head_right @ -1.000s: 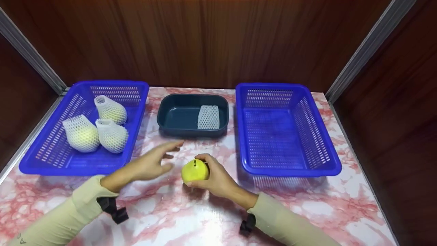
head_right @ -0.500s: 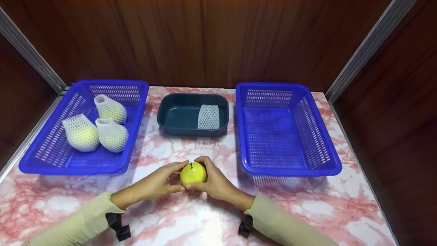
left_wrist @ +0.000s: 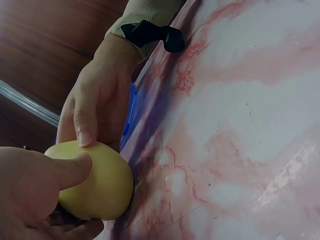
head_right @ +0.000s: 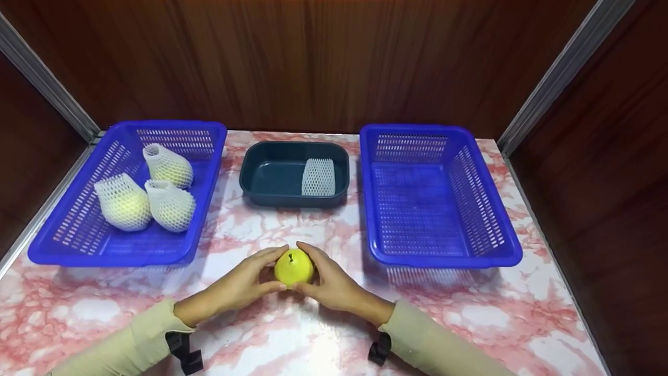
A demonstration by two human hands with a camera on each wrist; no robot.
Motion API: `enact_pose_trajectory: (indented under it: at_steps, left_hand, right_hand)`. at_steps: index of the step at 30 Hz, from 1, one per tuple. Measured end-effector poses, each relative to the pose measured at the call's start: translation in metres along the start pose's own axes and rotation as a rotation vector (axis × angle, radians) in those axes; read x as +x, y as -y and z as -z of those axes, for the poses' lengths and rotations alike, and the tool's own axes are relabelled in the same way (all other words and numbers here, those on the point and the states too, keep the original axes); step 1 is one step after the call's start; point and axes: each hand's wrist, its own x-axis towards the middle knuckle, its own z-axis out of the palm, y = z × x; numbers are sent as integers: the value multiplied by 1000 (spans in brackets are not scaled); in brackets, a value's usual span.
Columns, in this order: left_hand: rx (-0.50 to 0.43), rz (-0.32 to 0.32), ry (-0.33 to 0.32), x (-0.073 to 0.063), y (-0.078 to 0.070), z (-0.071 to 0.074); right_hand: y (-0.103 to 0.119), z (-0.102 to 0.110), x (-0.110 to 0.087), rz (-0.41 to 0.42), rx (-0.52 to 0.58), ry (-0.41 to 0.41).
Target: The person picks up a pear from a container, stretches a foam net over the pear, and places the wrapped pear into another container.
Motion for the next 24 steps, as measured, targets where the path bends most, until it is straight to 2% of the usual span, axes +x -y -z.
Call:
enact_pose_trajectory:
  at_steps: [4, 11, 19, 24]
  left_hand:
    - [-5, 19, -23, 0, -1, -2]
    - [-2, 15, -50, 5, 2, -4]
    - [-10, 19, -37, 10, 4, -1]
    - [-16, 22, -29, 11, 4, 0]
  right_hand:
    - [0, -2, 0, -2, -3, -5]
    - [-3, 0, 5, 30, -15, -8]
    - [-2, 2, 10, -6, 1, 2]
    - [0, 3, 10, -1, 16, -5]
